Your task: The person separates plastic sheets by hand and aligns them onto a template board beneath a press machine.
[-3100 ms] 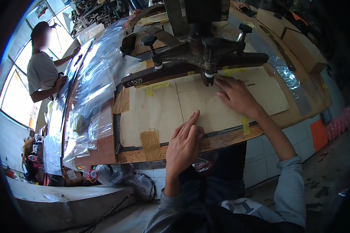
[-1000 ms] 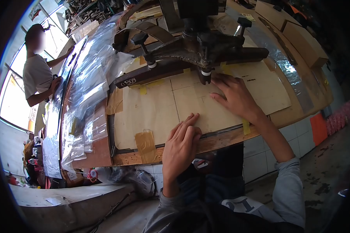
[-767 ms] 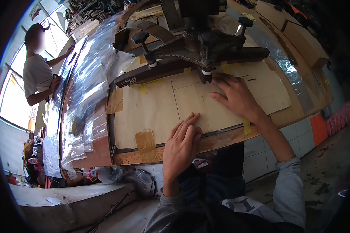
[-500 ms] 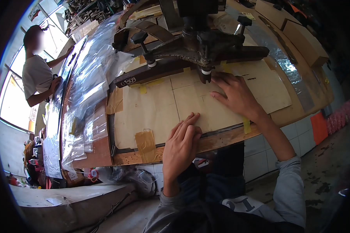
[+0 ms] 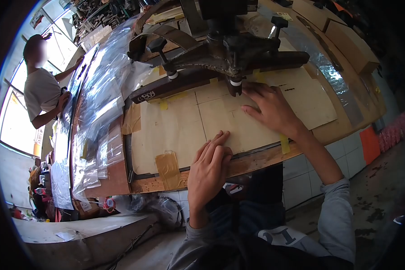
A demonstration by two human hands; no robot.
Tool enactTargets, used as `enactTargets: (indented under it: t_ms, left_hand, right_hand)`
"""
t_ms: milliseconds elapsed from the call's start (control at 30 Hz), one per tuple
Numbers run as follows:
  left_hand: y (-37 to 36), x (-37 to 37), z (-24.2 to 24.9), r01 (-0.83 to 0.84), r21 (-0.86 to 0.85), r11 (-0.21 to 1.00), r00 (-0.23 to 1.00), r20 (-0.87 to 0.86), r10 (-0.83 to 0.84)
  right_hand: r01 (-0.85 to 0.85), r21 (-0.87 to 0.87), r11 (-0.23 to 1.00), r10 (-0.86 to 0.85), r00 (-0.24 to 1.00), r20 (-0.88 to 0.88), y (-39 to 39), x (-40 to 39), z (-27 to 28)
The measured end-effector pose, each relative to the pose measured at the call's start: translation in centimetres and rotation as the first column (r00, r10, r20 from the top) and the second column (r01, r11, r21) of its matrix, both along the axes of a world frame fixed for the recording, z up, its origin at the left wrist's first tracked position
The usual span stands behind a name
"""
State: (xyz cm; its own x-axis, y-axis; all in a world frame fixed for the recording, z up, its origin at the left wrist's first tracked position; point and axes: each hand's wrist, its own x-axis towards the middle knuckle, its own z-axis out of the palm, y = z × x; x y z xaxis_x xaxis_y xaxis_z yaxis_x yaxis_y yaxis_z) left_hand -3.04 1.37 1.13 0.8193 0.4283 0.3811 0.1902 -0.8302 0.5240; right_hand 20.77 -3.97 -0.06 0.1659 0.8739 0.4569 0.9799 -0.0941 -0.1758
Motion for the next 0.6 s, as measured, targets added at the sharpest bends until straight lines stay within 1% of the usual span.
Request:
enactTargets:
  t_ms: [33,133,233,333,433,600]
  left_hand:
    - [0.02,0.00,-0.02,-0.001,0.001,1.000,1.000,-0.002,0.001]
    - [0.00,-0.01,-0.05,-0.003,-0.001,1.000,1.000,-0.006,0.003]
    - [0.00,-0.02,-0.04,-0.004,-0.002,1.000,1.000,-0.006,0.004]
    - [0.02,-0.04,-0.05,-0.003,-0.002,1.000,1.000,-0.009,0.003]
    - [0.02,-0.05,-0.06,-0.005,0.003,1.000,1.000,-0.011,0.005]
    - [-0.06,-0.05,-0.01,-0.013,0.008,1.000,1.000,-0.020,0.013]
  right_hand:
    - [0.001,-0.006,1.000,-0.001,1.000,-0.003,-0.03,-0.03,0.11]
    - [0.017,-0.105,0.994,-0.025,0.996,-0.083,-0.14,-0.23,0.67]
    - [0.006,-0.008,1.000,-0.006,1.000,0.015,0.01,-0.09,0.09]
    - [0.006,0.000,1.000,-0.006,1.000,0.024,0.00,-0.04,-0.03]
    - [0.015,-0.102,0.995,-0.023,0.997,-0.078,-0.12,-0.14,0.51]
    - [0.022,-0.114,0.993,-0.031,0.997,-0.076,-0.12,-0.20,0.65]
